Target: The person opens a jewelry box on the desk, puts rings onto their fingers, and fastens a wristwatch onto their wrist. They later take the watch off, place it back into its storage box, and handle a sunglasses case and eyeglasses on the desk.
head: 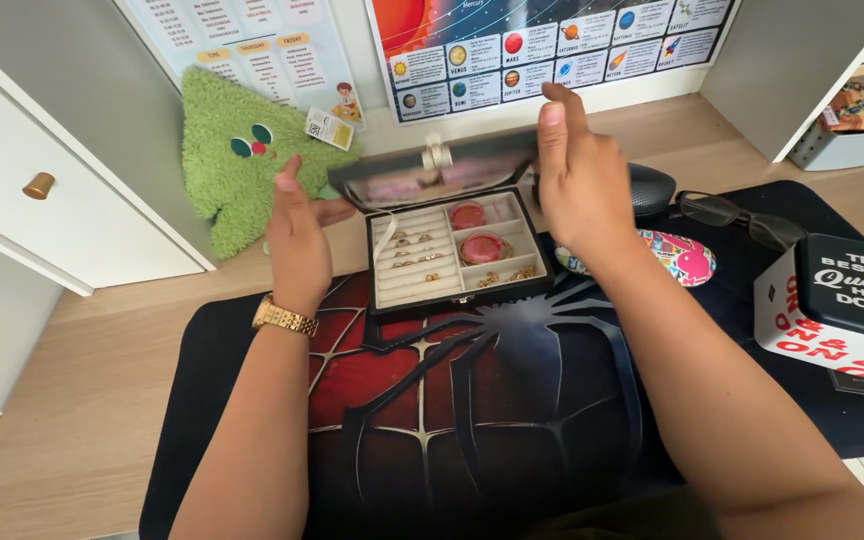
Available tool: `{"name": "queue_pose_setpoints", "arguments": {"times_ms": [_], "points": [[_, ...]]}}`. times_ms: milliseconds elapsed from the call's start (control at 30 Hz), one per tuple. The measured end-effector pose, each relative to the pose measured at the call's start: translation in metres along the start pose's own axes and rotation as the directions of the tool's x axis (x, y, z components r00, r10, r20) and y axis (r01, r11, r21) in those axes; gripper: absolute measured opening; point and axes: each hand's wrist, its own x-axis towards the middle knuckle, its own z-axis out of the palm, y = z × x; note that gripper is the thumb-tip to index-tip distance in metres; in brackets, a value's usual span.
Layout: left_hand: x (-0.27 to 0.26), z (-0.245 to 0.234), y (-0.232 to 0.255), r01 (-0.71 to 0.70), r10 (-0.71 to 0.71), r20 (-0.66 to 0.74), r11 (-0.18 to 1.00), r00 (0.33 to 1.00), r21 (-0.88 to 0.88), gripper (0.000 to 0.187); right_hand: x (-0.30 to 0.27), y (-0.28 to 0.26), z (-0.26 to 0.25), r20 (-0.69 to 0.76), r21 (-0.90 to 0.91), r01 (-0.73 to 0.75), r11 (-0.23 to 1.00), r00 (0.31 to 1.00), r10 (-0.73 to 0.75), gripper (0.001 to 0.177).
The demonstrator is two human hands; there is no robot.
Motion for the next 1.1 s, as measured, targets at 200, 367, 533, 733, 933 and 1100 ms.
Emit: {"name": "queue_pose_setpoints", "arguments": {"times_ms": [200, 367, 533, 733, 933, 1100], "points": [[-0.012, 0.003, 0.023, 0.157, -0.164, 0.004, 0.953, 0.986, 0.261, 0.080, 0.002, 0.002, 0.001, 0.245, -0.385, -0.105, 0.917, 0.946, 0.212, 0.069], [-0.024, 0.017, 0.032, -0.008, -0.056, 0.088, 0.802, 0.995, 0.597, 0.062, -0.018, -0.010, 0.018, 0.351, -0.495, 0.065, 0.866, 0.927, 0.131, 0.070], [-0.048, 0.032, 0.047, -0.144, 0.028, 0.151, 0.507, 0.988, 0.850, 0.061, -0.016, -0.017, 0.010, 0.359, -0.552, 0.061, 0.832, 0.917, 0.171, 0.066], [-0.063, 0.035, 0.070, -0.095, -0.154, 0.138, 0.261, 0.978, 0.961, 0.063, -0.020, -0.013, 0.003, 0.309, -0.578, 0.068, 0.813, 0.941, 0.141, 0.058], [-0.075, 0.045, 0.078, -0.156, -0.094, 0.192, 0.302, 0.977, 0.940, 0.064, -0.040, -0.017, 0.019, 0.345, -0.616, 0.263, 0.743, 0.938, -0.045, 0.063], [-0.076, 0.048, 0.078, -0.149, -0.108, 0.189, 0.302, 0.976, 0.942, 0.065, -0.036, -0.022, 0.010, 0.430, -0.629, 0.109, 0.769, 0.874, 0.228, 0.069]]}}
